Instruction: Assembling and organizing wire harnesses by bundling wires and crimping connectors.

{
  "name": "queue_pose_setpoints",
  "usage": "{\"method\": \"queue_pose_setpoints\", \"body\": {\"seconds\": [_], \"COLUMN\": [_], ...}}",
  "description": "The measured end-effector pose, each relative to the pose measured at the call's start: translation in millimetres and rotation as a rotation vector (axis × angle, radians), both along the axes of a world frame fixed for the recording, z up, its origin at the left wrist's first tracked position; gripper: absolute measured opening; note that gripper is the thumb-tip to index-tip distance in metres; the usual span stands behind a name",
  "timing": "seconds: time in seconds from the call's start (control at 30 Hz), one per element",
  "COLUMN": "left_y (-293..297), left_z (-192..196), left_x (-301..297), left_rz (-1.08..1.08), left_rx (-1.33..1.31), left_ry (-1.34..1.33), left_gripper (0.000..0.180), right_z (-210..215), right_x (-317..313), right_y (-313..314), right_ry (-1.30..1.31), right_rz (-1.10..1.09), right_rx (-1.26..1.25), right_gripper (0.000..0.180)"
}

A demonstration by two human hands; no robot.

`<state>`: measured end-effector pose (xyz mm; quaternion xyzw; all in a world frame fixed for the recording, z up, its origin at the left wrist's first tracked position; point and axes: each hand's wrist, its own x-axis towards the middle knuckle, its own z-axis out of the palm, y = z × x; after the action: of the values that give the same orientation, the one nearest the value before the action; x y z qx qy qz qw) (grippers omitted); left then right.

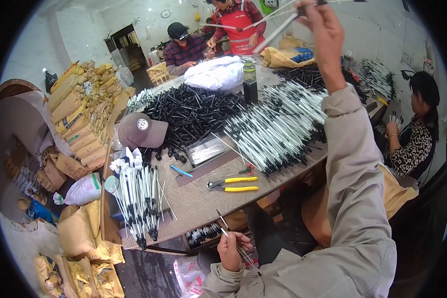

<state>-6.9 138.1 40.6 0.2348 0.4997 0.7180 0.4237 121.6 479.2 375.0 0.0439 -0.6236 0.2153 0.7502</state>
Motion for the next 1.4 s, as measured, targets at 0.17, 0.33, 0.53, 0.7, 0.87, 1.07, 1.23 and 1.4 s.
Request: {"method": "queue_pose_setpoints", "body": {"seconds": [0.17, 0.33, 0.53, 0.7, 0.87, 1.07, 1.23, 1.4], "left_y": [2, 6, 12, 13, 19, 23, 24, 24], "left_z": [0, 2, 15, 31, 50, 40, 44, 39], "left_x": [1, -9, -31, -48, -34, -1, 5, 5], "left_rz": [0.004, 0.015, 0.129, 0.214, 0.212, 0.081, 0.158, 0.231], "left_rx": [0.032, 0.053, 0.169, 0.21, 0.211, 0.107, 0.155, 0.151], "left_ry": [-0.057, -0.038, -0.178, -0.222, -0.147, 0.212, 0.328, 0.351], "left_gripper": [0.03, 0.033, 0.033, 0.039, 0.04, 0.03, 0.026, 0.025], "right_z": [8, -19, -88, -158, -203, -264, -283, -279], "right_x": [26, 67, 94, 94, 58, -4, -17, -24], "right_y": [-65, -104, -164, -199, -209, -221, -235, -242], "right_ry": [0.122, 0.032, -0.039, -0.228, -0.8, -1.038, -0.996, -0.83], "right_rz": [0.033, 0.059, 0.1, 0.162, 0.471, 0.335, 0.06, 0.022], "right_rx": [0.073, 0.213, -0.222, -0.466, -0.378, -0.201, -0.045, -0.147], "right_gripper": [0.016, 0.021, 0.02, 0.009, 0.013, 0.023, 0.031, 0.047]}}
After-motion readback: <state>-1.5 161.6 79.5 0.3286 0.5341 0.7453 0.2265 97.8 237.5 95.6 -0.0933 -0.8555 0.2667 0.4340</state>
